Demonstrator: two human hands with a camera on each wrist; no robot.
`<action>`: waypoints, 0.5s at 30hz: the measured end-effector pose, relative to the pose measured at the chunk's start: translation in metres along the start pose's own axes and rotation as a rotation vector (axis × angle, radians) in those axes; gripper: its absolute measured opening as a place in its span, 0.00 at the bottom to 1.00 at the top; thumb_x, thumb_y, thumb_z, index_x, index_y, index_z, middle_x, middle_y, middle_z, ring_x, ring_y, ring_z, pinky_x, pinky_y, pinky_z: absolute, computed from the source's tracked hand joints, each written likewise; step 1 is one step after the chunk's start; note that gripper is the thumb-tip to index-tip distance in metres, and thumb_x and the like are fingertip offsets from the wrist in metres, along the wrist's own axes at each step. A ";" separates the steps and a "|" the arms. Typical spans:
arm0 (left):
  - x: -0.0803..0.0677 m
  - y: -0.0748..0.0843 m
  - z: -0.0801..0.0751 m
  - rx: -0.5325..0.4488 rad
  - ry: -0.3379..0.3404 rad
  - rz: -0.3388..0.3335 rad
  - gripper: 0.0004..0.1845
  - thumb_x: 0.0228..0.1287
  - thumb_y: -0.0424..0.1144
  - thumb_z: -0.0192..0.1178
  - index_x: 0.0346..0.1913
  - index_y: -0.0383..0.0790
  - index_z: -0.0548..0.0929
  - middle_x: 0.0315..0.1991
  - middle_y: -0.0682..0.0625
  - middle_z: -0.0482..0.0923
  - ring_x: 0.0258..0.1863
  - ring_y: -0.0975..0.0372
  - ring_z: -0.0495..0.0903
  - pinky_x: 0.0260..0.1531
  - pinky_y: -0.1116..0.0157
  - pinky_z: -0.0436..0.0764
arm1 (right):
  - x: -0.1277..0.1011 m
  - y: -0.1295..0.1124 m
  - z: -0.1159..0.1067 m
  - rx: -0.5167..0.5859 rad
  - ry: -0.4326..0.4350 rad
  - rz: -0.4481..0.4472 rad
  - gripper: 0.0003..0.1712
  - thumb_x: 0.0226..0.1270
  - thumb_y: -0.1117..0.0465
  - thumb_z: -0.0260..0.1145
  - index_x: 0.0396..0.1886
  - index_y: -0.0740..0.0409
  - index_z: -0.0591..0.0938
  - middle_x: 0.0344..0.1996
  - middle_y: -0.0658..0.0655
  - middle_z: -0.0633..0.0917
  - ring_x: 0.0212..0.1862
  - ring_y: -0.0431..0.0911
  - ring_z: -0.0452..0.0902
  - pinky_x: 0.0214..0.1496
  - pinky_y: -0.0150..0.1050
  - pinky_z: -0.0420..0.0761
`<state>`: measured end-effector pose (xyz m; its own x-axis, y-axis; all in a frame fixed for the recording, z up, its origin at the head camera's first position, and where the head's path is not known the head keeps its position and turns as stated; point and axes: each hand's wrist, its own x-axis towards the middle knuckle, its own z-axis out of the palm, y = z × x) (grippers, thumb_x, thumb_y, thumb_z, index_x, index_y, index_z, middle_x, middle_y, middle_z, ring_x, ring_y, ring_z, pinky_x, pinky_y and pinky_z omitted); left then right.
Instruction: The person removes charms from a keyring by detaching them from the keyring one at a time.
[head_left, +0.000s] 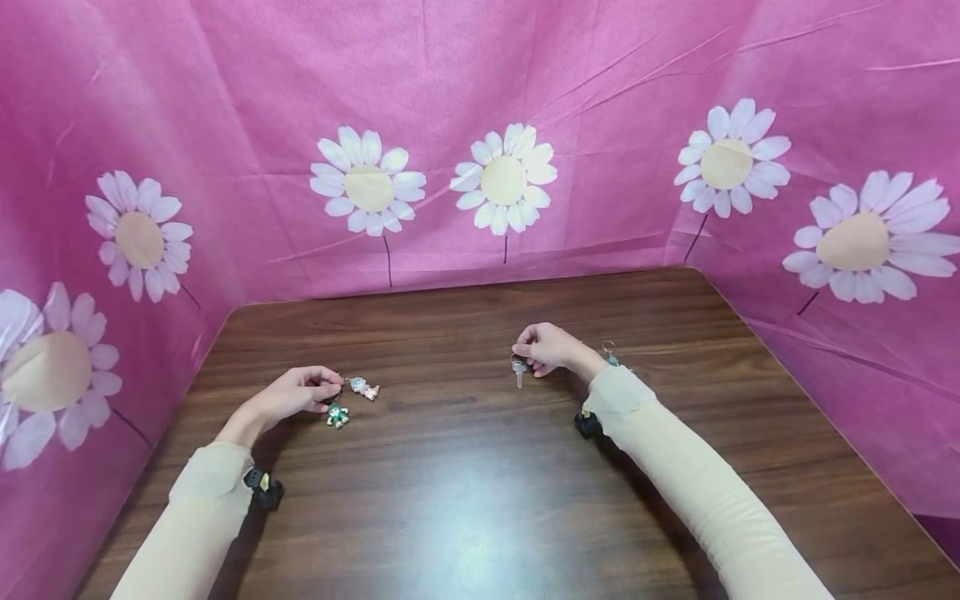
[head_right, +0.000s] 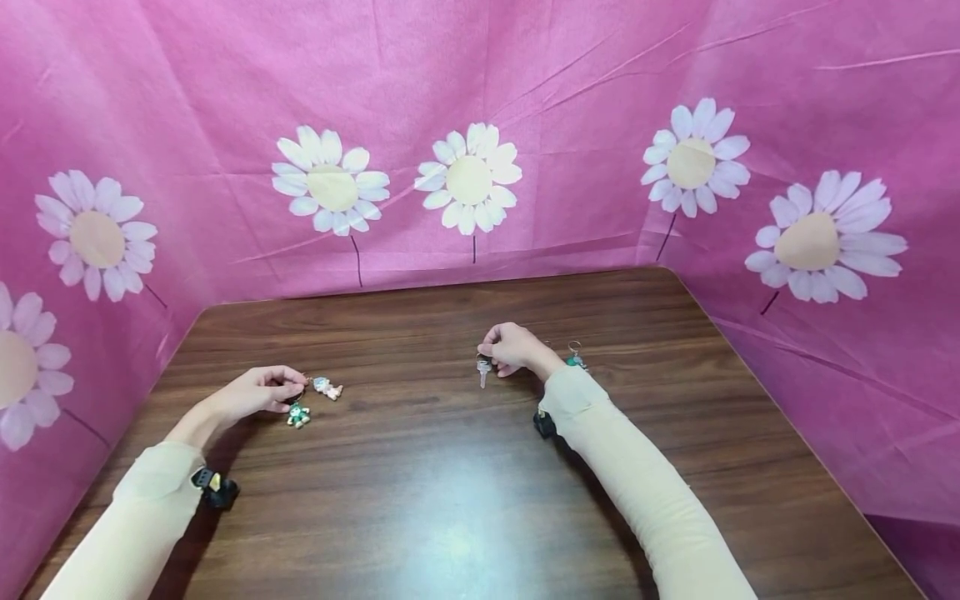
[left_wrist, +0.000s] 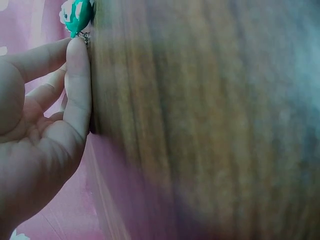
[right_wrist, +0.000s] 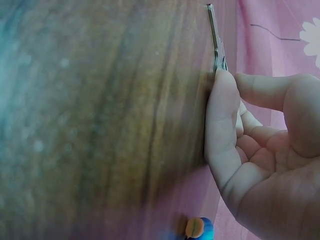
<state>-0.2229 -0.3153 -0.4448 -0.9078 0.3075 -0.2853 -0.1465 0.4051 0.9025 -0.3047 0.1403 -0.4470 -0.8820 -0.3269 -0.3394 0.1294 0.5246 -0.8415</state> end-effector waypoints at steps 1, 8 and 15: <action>0.000 0.000 0.000 0.000 -0.002 0.001 0.17 0.75 0.31 0.57 0.57 0.19 0.73 0.53 0.39 0.78 0.42 0.66 0.79 0.44 0.66 0.85 | 0.000 0.000 0.000 0.003 -0.001 0.003 0.09 0.75 0.61 0.63 0.43 0.64 0.76 0.24 0.56 0.75 0.22 0.41 0.71 0.23 0.33 0.83; -0.001 -0.001 0.001 -0.009 -0.003 0.000 0.18 0.75 0.30 0.57 0.58 0.19 0.72 0.49 0.43 0.78 0.40 0.66 0.79 0.43 0.66 0.86 | 0.000 0.002 0.000 0.032 -0.003 0.020 0.10 0.75 0.61 0.64 0.44 0.64 0.76 0.24 0.56 0.76 0.22 0.42 0.72 0.24 0.33 0.84; -0.004 0.016 -0.003 0.030 0.018 0.039 0.19 0.75 0.31 0.57 0.59 0.18 0.70 0.43 0.43 0.80 0.38 0.62 0.80 0.40 0.62 0.87 | -0.011 -0.003 -0.021 0.133 -0.038 -0.013 0.15 0.77 0.62 0.61 0.55 0.68 0.72 0.34 0.63 0.79 0.30 0.48 0.78 0.32 0.42 0.88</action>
